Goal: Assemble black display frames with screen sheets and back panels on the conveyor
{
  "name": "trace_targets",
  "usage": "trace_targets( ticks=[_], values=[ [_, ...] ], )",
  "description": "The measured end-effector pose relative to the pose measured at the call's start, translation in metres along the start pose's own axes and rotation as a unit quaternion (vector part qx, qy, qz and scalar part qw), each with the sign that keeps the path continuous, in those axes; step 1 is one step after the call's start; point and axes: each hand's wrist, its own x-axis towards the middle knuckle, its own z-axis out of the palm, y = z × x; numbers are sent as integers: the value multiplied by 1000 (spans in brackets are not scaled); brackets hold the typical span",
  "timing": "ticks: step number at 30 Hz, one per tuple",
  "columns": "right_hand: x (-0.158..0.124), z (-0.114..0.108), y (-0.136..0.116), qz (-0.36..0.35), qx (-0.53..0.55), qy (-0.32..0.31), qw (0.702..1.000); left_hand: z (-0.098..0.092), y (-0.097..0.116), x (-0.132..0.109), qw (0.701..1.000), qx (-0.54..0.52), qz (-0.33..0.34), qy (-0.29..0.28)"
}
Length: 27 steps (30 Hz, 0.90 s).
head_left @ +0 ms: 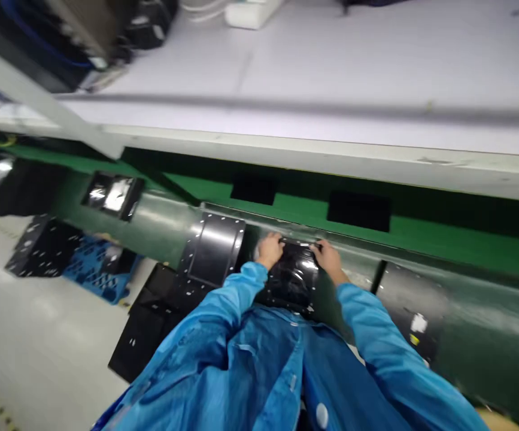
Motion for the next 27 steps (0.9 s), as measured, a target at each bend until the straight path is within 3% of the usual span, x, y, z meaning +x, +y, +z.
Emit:
trace_targets(
  ticks=[2,4,6,9,12,14,16,17,19,22,23,25,27],
  values=[
    [-7,5,0,17,5,52,998,-23,-13,-39,991,38,6,126],
    [-25,14,-5,27,43,105,993,-43,-38,-80,971,90,-66,211],
    [-49,27,-20,21,114,118,986,-59,-66,-112,956,136,-151,211],
    [-87,52,-63,-20,256,21,966,-83,-92,-138,960,172,-162,151],
    [-119,71,-114,-64,378,-95,919,-120,-92,-164,968,143,-137,156],
    [-135,74,-139,-70,445,-123,884,-148,-88,-184,969,85,-132,188],
    [-145,69,-147,-52,504,-131,852,-162,-84,-196,972,-18,-103,211],
    [-149,64,-144,-35,529,-128,838,-159,-82,-196,969,-92,-82,212],
    [-154,53,-125,13,560,-90,824,-131,-77,-184,944,-265,-53,188],
    [-156,41,-77,96,523,25,847,-48,-64,-148,883,-452,-61,108],
    [-155,39,-60,122,480,59,866,-20,-59,-136,878,-466,-71,84],
    [-152,38,-33,162,358,97,914,27,-51,-118,896,-430,-100,47],
    [-148,39,-17,181,223,104,952,54,-47,-109,932,-336,-131,24]
  ],
)
